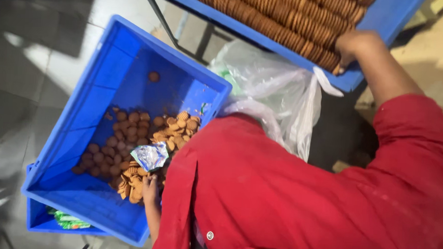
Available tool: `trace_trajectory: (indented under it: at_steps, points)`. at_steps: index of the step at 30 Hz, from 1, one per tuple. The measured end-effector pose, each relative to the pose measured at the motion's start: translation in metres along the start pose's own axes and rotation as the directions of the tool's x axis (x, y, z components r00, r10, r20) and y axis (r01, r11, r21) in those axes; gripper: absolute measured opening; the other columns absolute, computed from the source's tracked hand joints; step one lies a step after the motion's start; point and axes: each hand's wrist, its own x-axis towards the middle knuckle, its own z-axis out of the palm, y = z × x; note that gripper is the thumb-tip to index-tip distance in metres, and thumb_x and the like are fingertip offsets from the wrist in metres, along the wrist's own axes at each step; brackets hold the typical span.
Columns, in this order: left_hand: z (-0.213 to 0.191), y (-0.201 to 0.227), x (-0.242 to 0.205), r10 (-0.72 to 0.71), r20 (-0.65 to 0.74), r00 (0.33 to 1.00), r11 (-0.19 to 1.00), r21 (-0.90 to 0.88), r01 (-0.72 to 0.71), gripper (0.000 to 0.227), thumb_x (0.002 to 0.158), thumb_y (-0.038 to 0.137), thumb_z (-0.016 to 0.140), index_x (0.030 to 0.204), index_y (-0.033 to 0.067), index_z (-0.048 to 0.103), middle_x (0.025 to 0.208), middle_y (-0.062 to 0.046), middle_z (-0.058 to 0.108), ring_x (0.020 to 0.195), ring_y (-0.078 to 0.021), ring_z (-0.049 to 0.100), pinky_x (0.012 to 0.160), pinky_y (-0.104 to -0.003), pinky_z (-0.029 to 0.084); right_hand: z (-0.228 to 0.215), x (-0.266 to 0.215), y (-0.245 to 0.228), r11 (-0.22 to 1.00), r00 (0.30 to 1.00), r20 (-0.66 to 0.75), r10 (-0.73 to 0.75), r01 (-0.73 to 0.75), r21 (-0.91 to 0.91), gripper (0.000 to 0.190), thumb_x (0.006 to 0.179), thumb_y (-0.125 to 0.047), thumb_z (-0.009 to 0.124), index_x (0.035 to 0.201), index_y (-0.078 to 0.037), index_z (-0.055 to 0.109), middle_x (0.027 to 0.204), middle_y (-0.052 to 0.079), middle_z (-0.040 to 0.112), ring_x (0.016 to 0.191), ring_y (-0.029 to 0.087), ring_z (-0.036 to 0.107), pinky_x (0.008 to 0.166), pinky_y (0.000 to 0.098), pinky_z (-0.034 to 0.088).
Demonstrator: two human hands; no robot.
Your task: The person repeatedly opens green foil-wrapped cookie packs, removes the cookies, and places them into a blue bin. The person also discards the empty wrappers into a separate bin. The task continues throughout the clip with consistent hand movements.
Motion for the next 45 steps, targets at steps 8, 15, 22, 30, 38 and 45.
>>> trace_trajectory:
  at_steps: [8, 15, 22, 30, 38, 45]
  points:
    - [-0.001, 0.002, 0.002, 0.007, -0.013, 1.000, 1.000, 0.015, -0.006, 0.017, 0.097, 0.021, 0.064, 0.106, 0.0077, 0.058, 0.081, -0.005, 0.060, 0.066, -0.0144, 0.056, 0.055, -0.029, 0.049, 0.010, 0.023, 0.000, 0.994, 0.995, 0.055, -0.085, 0.088, -0.061, 0.062, 0.065, -0.039, 0.094, 0.117, -0.006, 0.081, 0.112, 0.013, 0.081, 0.103, 0.029, 0.080, 0.090, 0.0379, 0.063]
    - [0.000, -0.009, 0.008, 0.005, -0.017, 1.000, 1.000, 0.013, -0.004, 0.022, 0.098, 0.023, 0.063, 0.113, 0.0061, 0.064, 0.086, -0.005, 0.063, 0.071, -0.0142, 0.059, 0.057, -0.029, 0.053, -0.003, 0.005, 0.003, 0.990, 0.982, -0.122, -0.141, 0.138, -0.031, 0.063, 0.065, -0.040, 0.096, 0.117, -0.012, 0.077, 0.114, 0.013, 0.078, 0.108, 0.029, 0.075, 0.092, 0.0383, 0.060]
    - [-0.005, -0.017, 0.022, -0.076, 0.009, 0.997, 0.997, 0.006, 0.076, 0.023, 0.099, 0.023, 0.063, 0.114, 0.0062, 0.065, 0.084, -0.010, 0.063, 0.067, -0.0179, 0.059, 0.054, -0.030, 0.049, 0.028, -0.004, -0.009, 0.993, 0.953, -0.298, 0.047, -0.011, 0.119, 0.033, 0.085, -0.021, 0.074, 0.118, -0.019, 0.074, 0.109, 0.011, 0.081, 0.104, 0.033, 0.077, 0.086, 0.0437, 0.061]
    - [-0.003, -0.003, 0.011, -0.045, 0.148, 0.988, 0.981, -0.180, 0.072, 0.013, 0.101, 0.020, 0.059, 0.109, 0.0097, 0.060, 0.087, -0.002, 0.062, 0.067, -0.0111, 0.057, 0.053, -0.025, 0.045, 0.020, 0.016, 0.024, 0.997, 0.964, -0.263, 0.040, -0.020, 0.079, 0.055, 0.073, -0.034, 0.091, 0.125, -0.022, 0.076, 0.117, 0.013, 0.077, 0.107, 0.035, 0.073, 0.091, 0.0453, 0.058]
    - [0.001, 0.009, -0.002, -0.117, 0.126, 0.985, 0.985, -0.114, 0.131, 0.014, 0.102, 0.019, 0.056, 0.111, 0.0094, 0.059, 0.089, -0.004, 0.063, 0.066, -0.0118, 0.059, 0.050, -0.025, 0.047, 0.031, 0.067, 0.030, 0.948, 0.832, -0.547, 0.098, 0.089, 0.305, 0.072, 0.068, -0.044, 0.093, 0.125, -0.006, 0.070, 0.113, 0.023, 0.071, 0.102, 0.043, 0.067, 0.089, 0.0493, 0.053]
    - [0.001, 0.018, -0.005, -0.093, 0.170, 0.981, 0.956, -0.259, 0.135, 0.011, 0.102, 0.016, 0.057, 0.111, 0.0100, 0.056, 0.086, -0.004, 0.057, 0.062, -0.0130, 0.057, 0.048, -0.026, 0.042, 0.039, 0.076, 0.034, 0.854, 0.910, -0.391, 0.139, 0.090, 0.512, 0.063, 0.083, -0.047, 0.083, 0.126, -0.003, 0.072, 0.099, 0.023, 0.079, 0.090, 0.034, 0.075, 0.085, 0.0435, 0.058]
